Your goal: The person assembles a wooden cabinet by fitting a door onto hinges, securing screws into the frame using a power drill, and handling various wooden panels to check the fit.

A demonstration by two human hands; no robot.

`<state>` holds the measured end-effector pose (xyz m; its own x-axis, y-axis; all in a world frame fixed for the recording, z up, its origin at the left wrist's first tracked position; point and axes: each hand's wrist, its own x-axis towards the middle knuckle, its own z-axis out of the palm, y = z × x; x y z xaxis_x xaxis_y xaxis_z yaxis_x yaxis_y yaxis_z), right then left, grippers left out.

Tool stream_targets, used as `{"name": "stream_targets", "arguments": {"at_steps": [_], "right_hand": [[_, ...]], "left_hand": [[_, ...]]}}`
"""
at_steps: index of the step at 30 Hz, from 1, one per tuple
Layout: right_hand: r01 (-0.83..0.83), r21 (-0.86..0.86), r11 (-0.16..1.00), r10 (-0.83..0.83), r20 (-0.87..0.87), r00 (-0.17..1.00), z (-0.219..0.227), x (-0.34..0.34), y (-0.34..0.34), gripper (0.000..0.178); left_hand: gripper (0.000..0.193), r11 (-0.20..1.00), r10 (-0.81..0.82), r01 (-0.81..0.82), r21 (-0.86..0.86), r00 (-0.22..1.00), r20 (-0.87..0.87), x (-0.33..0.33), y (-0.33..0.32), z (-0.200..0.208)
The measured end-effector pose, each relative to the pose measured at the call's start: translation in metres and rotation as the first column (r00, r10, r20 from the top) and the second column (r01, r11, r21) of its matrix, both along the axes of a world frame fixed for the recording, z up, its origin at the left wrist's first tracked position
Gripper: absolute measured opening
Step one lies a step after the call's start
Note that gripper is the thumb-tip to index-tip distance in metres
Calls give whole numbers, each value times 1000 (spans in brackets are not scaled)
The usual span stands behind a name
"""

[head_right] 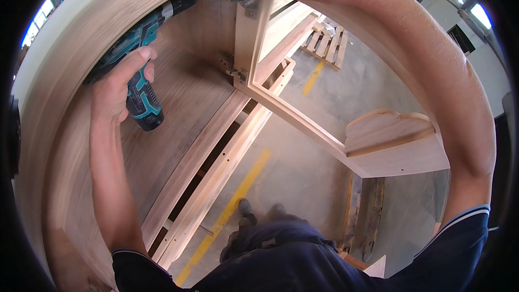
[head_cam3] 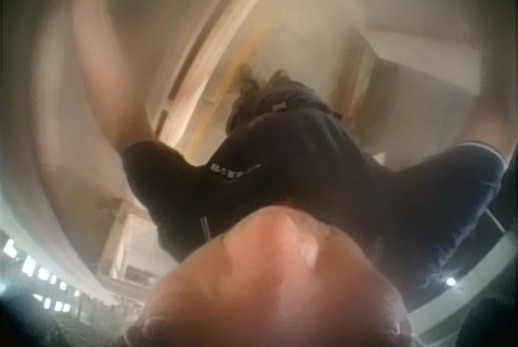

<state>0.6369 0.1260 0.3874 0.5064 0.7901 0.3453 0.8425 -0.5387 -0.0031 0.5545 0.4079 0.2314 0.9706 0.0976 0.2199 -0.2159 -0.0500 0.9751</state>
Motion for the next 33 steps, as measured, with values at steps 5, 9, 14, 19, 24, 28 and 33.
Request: {"name": "stream_targets", "arguments": {"at_steps": [5,9,14,19,24,28,33], "right_hand": [[-15,-7,1000,15,8,1000,0,-1,3,27],[28,3,1000,-28,-4,1000,-2,5,2,27],[73,-71,995,-72,23,997,4,3,4,22],[4,-55,998,1,75,997,2,5,1,20],[-39,-13,999,39,-15,999,0,3,1,22],[52,-33,998,-50,62,997,0,-14,0,23],[-120,-85,989,121,14,993,2,7,-7,23]], "left_hand": [[23,998,5,-4,-65,1000,18,1,0,0],[20,999,18,-15,-29,993,114,-1,-7,0],[18,993,26,-30,-114,999,-38,-5,-6,6],[24,984,132,-131,-117,991,1,-15,-27,18],[26,956,244,-248,-154,969,-48,-11,-23,9],[27,971,203,-207,-123,978,-42,-11,-17,11],[19,999,36,-35,-17,999,35,-6,-9,13]]}}
